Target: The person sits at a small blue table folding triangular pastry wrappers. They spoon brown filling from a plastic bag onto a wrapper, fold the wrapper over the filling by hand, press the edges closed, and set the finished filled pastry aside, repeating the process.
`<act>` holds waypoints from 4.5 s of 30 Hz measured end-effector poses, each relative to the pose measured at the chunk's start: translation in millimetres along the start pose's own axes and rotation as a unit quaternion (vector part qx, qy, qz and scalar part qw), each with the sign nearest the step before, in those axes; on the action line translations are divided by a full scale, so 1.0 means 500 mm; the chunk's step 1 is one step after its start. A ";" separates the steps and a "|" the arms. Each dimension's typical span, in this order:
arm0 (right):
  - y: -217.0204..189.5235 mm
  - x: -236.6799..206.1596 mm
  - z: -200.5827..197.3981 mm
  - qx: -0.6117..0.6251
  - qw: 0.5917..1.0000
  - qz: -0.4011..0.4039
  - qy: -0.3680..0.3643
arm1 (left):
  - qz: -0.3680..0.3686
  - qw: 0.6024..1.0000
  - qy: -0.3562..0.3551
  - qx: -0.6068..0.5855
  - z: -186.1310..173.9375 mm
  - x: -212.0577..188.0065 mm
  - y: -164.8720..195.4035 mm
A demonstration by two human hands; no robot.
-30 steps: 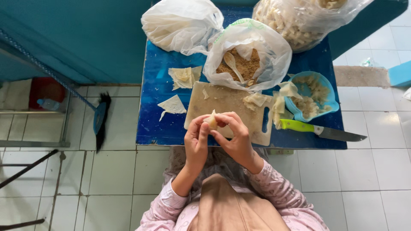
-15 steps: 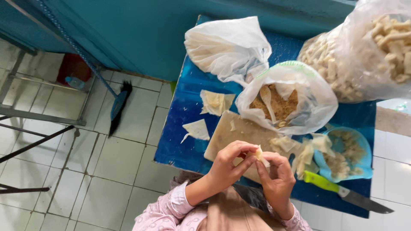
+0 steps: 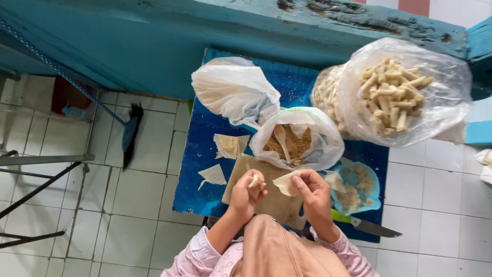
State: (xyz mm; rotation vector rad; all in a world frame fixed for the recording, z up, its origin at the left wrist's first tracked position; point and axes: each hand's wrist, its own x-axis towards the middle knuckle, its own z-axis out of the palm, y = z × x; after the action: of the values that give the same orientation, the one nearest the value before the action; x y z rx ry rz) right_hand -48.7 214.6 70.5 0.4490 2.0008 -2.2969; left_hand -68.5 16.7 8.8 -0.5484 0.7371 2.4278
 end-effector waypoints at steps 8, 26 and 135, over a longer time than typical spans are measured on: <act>-0.126 -0.026 0.079 -0.410 0.824 -0.388 -0.053 | -0.130 0.985 0.014 0.112 0.093 -0.051 0.029; -0.098 -0.049 0.110 0.007 0.983 0.156 -0.093 | 0.077 0.906 -0.024 0.416 0.146 -0.132 0.087; 0.033 -0.102 0.198 -0.209 0.946 -0.015 0.246 | 0.133 0.798 -0.143 0.570 0.065 -0.080 0.118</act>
State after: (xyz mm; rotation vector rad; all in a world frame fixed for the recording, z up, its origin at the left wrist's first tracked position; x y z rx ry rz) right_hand -13.5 108.1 79.2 1.0319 2.6425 -1.8092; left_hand -80.0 -20.5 76.9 0.4265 1.9600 1.7081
